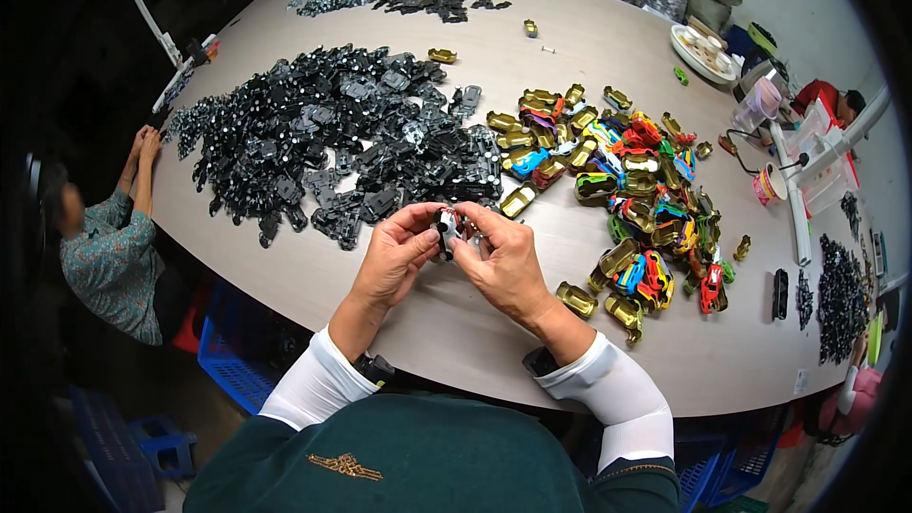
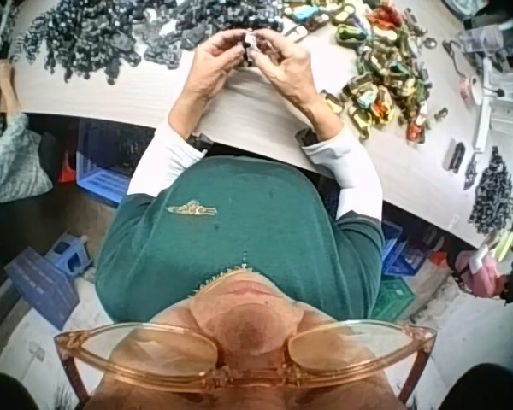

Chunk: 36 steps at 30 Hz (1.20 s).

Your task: The person assembles miniature toy cars by hand at a table. They pick up a black chassis and a colored body, fit the two parts together, and place the completed unit on the table. The process is repeated with different colored bodies throughout the clip.

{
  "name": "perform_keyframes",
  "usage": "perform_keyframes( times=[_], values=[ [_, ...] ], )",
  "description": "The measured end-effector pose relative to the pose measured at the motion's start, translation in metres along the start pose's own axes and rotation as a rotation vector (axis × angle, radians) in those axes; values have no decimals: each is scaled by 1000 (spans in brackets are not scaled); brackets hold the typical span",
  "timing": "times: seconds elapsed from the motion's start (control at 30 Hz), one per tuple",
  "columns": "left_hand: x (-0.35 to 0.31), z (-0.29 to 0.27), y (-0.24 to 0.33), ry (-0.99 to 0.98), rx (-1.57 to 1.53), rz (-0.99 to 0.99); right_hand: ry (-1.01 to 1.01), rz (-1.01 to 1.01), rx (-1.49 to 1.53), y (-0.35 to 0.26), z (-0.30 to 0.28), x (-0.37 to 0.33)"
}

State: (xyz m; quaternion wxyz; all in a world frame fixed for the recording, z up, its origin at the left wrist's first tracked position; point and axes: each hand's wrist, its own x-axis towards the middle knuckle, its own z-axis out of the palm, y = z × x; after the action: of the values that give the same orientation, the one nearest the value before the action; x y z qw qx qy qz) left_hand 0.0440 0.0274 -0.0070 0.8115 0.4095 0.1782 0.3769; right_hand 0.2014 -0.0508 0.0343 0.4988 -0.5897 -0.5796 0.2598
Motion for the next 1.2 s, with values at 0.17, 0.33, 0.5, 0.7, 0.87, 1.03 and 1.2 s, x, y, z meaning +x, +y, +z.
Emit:
perform_keyframes(
  times=[0.17, 0.33, 0.5, 0.7, 0.87, 1.03, 1.2],
  values=[
    [0, 1, -2, 9, 38, 23, -15, -126, -87, 0, 0, 1],
    [1, -1, -6, 18, 86, 48, -49, -189, -206, 3, -1, 0],
    [0, -3, -6, 34, 114, 54, 47, -255, -168, 0, 5, -1],
    [-1, -2, -5, 18, 141, 69, 3, -332, -219, 9, 4, -3],
    [-1, -8, -11, 49, 197, 41, -60, -338, -174, 24, 1, 2],
    [0, 12, 1, 66, 187, -26, -28, -22, -39, 9, -3, 4],
    [6, -3, -6, 100, 146, 3, -105, 316, 292, 26, -23, 15]
  ],
)
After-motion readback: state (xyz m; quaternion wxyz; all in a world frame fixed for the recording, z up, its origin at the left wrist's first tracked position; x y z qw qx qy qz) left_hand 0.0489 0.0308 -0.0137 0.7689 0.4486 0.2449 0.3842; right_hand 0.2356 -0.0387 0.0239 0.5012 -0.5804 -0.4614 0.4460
